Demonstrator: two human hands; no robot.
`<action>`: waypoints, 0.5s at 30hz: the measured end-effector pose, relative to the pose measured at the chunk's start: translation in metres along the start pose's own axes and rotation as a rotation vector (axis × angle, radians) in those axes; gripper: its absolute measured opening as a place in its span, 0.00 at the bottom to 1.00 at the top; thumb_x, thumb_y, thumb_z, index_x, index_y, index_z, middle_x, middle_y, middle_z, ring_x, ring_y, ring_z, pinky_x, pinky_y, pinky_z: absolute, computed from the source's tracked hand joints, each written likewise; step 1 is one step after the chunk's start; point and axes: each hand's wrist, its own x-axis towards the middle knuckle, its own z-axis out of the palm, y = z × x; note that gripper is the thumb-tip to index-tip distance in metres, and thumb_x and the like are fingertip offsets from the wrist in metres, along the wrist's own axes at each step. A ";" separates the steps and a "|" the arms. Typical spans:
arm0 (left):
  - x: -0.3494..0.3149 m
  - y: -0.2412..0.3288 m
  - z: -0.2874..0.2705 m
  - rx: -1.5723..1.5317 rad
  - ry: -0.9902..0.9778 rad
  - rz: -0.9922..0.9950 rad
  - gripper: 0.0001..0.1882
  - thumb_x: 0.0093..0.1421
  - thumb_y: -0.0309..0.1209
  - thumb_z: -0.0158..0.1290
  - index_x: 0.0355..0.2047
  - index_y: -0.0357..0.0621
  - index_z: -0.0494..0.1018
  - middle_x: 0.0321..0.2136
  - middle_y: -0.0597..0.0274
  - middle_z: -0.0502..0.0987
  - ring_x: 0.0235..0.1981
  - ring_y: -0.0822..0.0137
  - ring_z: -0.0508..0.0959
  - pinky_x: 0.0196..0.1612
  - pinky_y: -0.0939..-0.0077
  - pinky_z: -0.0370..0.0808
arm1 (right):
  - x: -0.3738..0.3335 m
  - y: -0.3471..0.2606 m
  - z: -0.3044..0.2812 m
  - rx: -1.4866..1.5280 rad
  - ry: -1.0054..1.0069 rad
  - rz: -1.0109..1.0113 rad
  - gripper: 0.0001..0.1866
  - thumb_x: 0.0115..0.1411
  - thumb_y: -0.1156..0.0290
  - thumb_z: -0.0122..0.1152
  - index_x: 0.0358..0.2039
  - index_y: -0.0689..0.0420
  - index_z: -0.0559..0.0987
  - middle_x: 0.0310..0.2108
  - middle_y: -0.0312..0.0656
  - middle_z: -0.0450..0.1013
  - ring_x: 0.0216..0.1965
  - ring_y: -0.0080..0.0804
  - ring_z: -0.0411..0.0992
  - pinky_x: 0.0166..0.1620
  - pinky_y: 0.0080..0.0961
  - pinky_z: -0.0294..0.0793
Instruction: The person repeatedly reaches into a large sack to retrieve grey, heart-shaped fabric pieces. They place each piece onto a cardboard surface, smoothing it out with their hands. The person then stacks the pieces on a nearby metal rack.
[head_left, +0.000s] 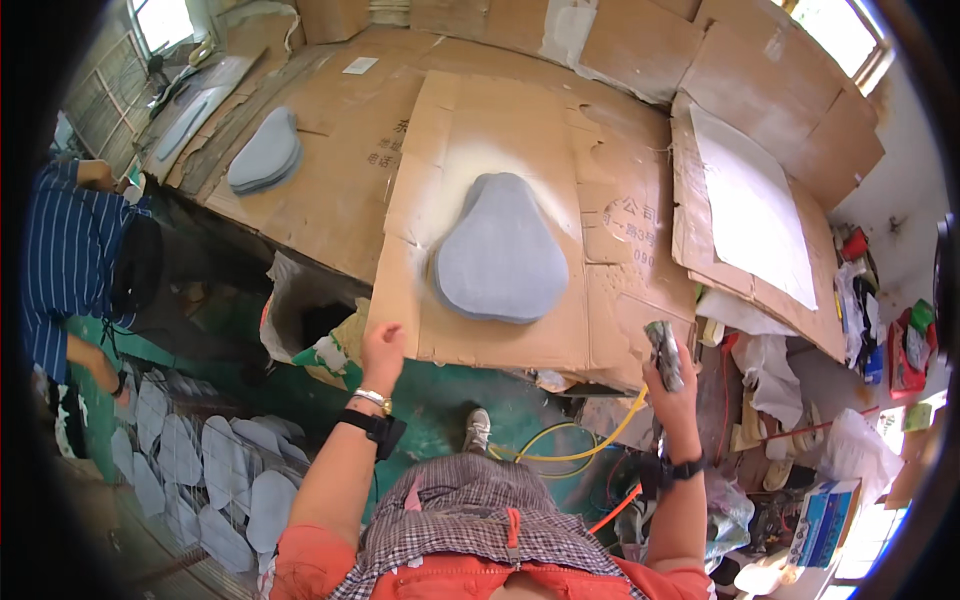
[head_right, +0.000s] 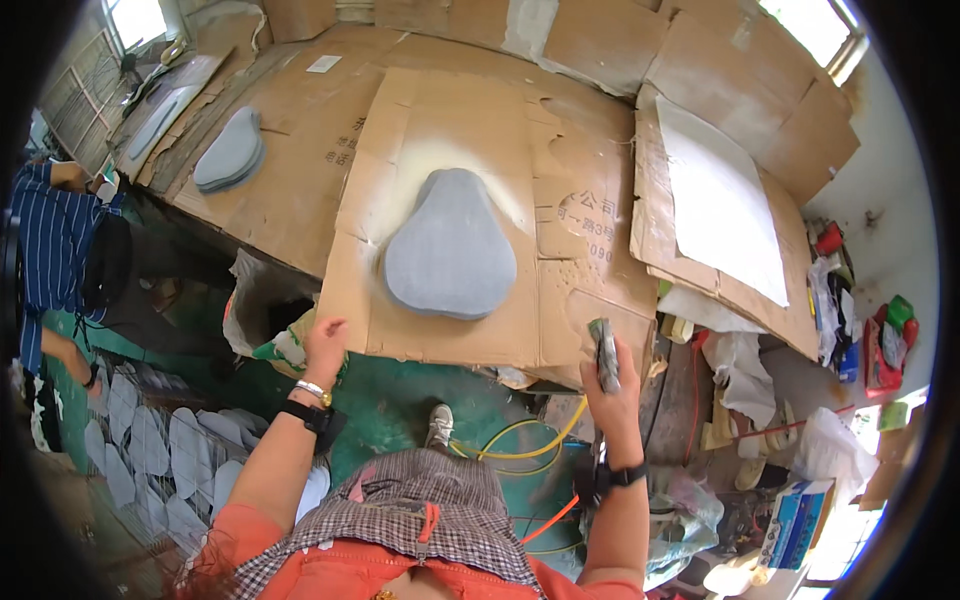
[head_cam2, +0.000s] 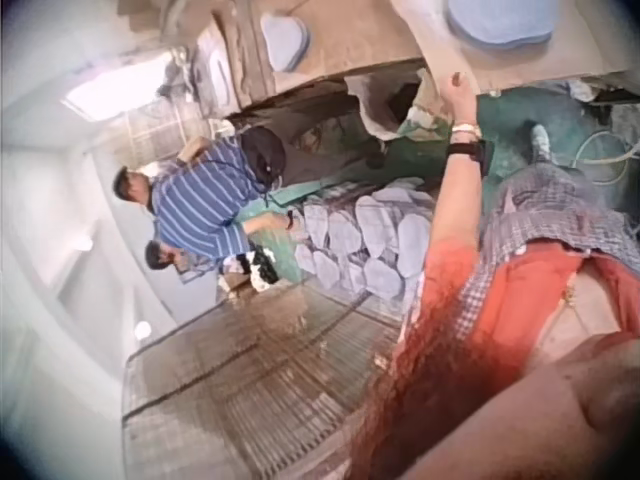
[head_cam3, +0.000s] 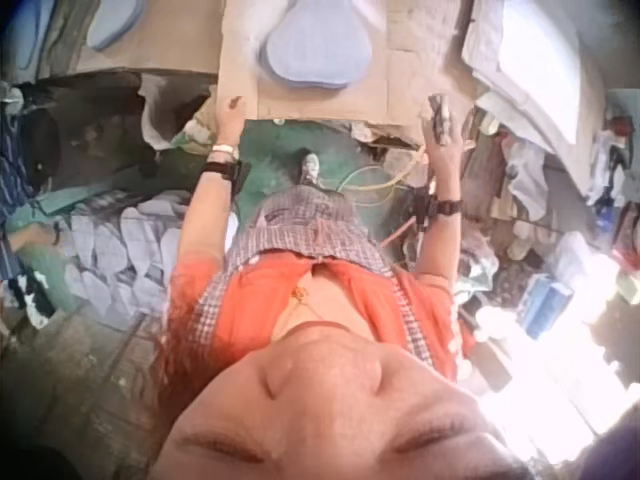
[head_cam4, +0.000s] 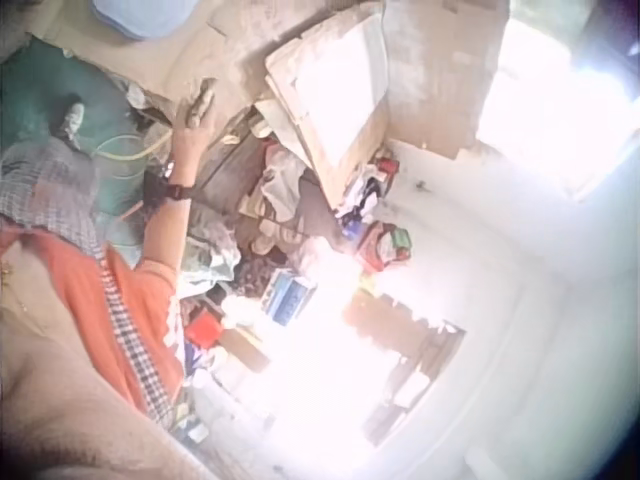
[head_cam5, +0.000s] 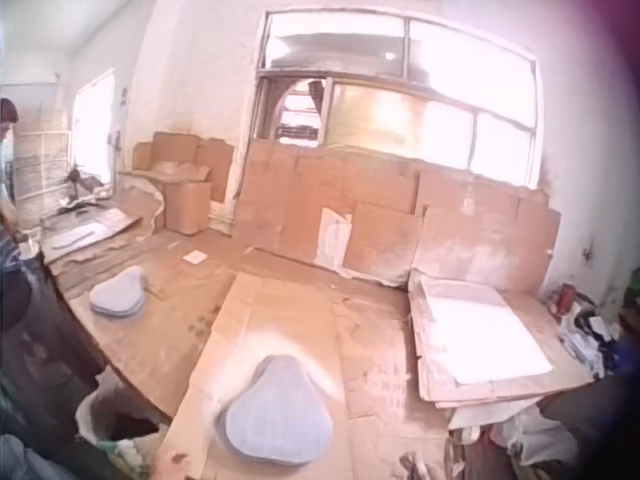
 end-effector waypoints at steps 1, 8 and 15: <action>0.002 0.009 0.015 0.090 -0.010 0.096 0.10 0.55 0.26 0.55 0.37 0.36 0.77 0.33 0.55 0.80 0.37 0.60 0.78 0.44 0.68 0.74 | 0.024 0.009 0.011 -0.114 -0.013 0.126 0.31 0.53 0.75 0.63 0.58 0.62 0.66 0.35 0.43 0.72 0.36 0.34 0.72 0.42 0.28 0.73; -0.003 0.073 0.097 0.463 -0.146 0.700 0.14 0.51 0.25 0.55 0.39 0.38 0.74 0.44 0.52 0.74 0.51 0.48 0.69 0.55 0.56 0.66 | 0.131 0.038 0.125 -0.507 -0.155 -0.537 0.33 0.53 0.67 0.63 0.59 0.59 0.65 0.54 0.57 0.64 0.58 0.54 0.61 0.60 0.43 0.60; 0.020 0.058 0.129 0.647 -0.256 0.734 0.16 0.50 0.24 0.53 0.42 0.40 0.75 0.51 0.58 0.72 0.55 0.50 0.66 0.58 0.50 0.61 | 0.235 0.095 0.231 -0.305 -0.732 -1.073 0.32 0.61 0.52 0.52 0.61 0.57 0.65 0.61 0.48 0.62 0.63 0.47 0.58 0.63 0.49 0.54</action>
